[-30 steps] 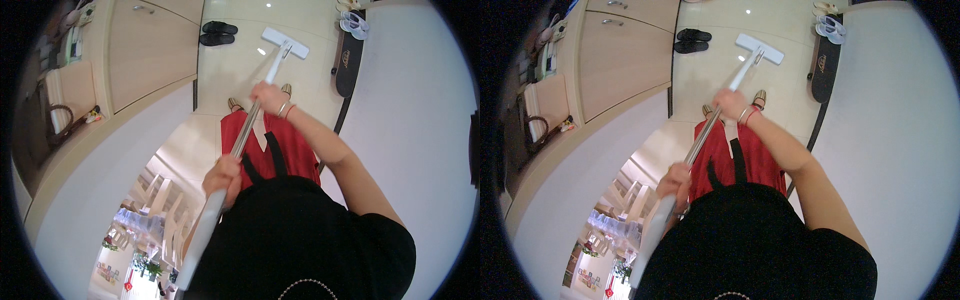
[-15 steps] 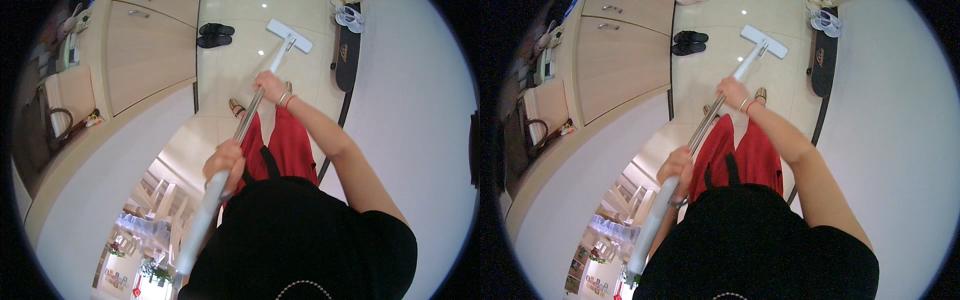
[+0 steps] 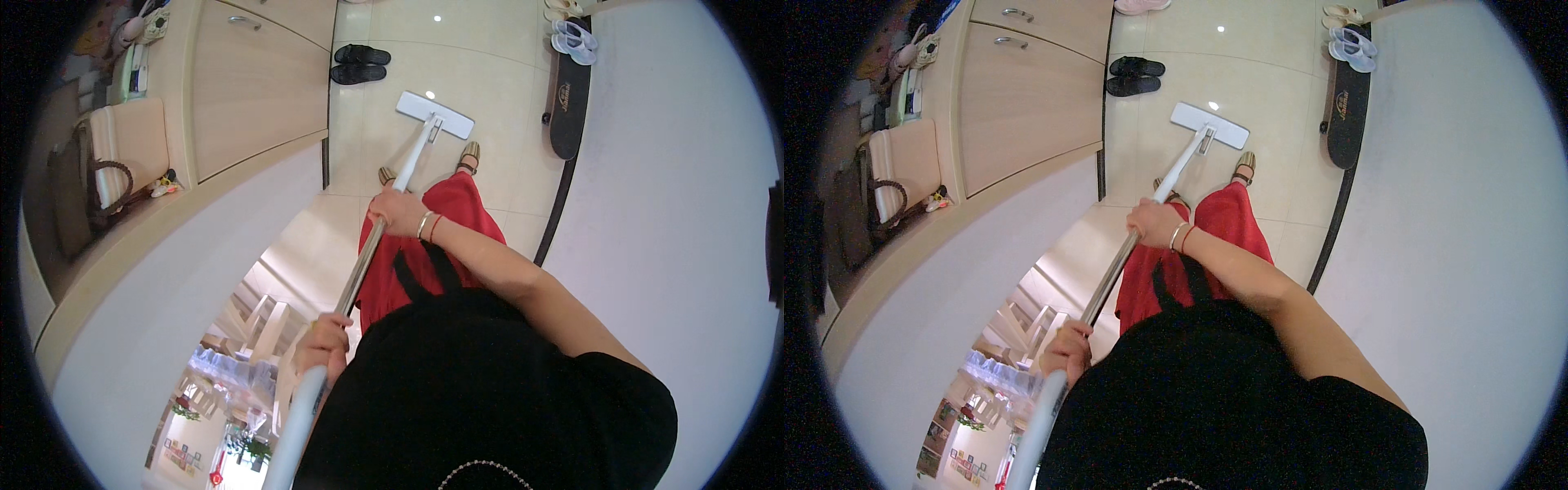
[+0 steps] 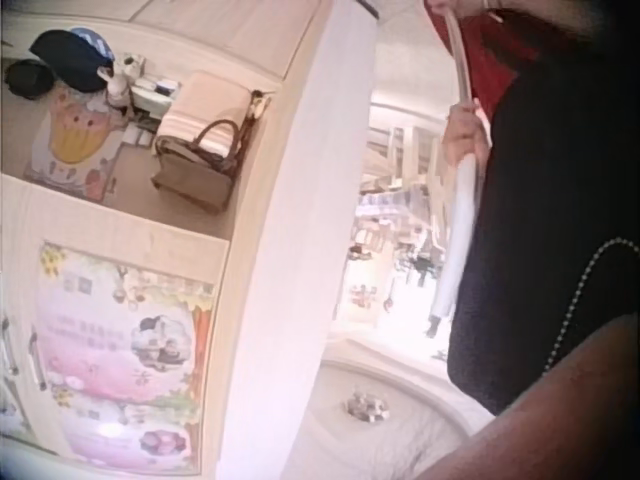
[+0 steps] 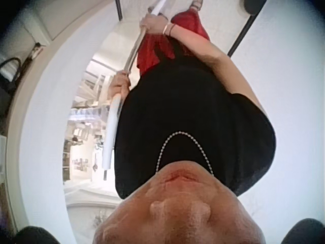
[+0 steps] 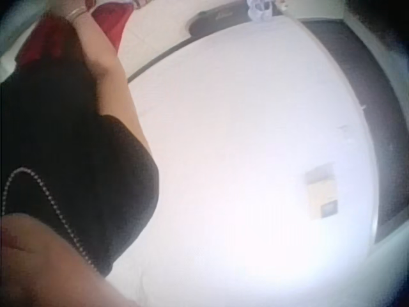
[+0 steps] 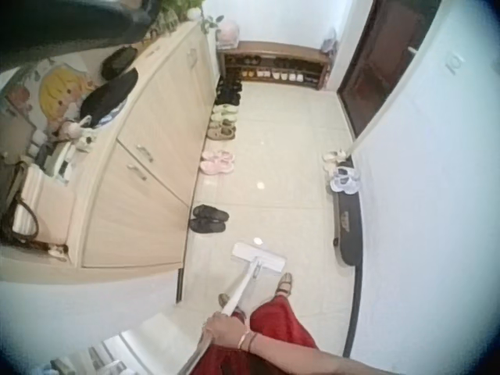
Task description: The person mops a tiled floor in a home environment using a flat mop. They move the mop back and forth across the floor, covering areas near a shoe cabinet, a skateboard, and a dining set. The person navigates around furniture and obstacles while maintaining a consistent cleaning motion.
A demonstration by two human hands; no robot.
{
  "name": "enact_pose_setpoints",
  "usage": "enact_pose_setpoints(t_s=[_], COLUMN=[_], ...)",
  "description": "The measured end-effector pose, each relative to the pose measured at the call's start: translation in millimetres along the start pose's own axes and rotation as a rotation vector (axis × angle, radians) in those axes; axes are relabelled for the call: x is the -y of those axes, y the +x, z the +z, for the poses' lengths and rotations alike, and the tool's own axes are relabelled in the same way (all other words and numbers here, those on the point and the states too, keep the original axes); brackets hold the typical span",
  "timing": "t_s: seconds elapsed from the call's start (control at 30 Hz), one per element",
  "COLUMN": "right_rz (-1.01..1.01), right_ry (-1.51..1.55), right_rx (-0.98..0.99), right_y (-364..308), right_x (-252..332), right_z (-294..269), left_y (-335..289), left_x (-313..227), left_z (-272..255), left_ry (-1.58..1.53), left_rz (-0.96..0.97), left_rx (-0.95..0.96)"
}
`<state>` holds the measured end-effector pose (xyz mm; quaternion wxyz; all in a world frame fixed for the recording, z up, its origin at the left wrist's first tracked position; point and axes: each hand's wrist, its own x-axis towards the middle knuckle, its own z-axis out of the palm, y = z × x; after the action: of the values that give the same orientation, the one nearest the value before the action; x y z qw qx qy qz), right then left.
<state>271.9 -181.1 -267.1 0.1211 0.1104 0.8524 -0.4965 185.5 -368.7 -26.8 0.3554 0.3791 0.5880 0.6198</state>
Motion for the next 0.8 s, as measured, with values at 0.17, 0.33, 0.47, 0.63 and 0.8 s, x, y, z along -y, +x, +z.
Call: enact_pose_setpoints(t_s=[0.17, 0.33, 0.47, 0.63, 0.8], right_rz=[-0.028, 0.024, 0.141, 0.036, -0.025], right_ry=[-0.068, -0.172, -0.101, -0.184, -0.070], right_rx=[-0.107, -0.358, -0.367, -0.335, -0.329], right_y=[-10.7, -22.6, -27.1, -16.8, -5.7], right_x=[-71.3, -193.2, -189.9, -162.1, -68.1], right_z=[-80.1, -148.3, -169.4, -108.2, -13.3], left_y=[73.6, 150.9, 167.1, 116.4, 45.4], left_x=[47.6, 107.9, 116.8, 86.7, 21.8], left_z=[67.8, 145.5, 152.0, 108.7, 37.9], left_ry=[-0.075, -0.189, -0.122, -0.074, 0.080], left_rz=[0.103, 0.248, 0.283, 0.212, -0.008], left_rx=[-0.156, -0.221, -0.131, -0.136, -0.124])
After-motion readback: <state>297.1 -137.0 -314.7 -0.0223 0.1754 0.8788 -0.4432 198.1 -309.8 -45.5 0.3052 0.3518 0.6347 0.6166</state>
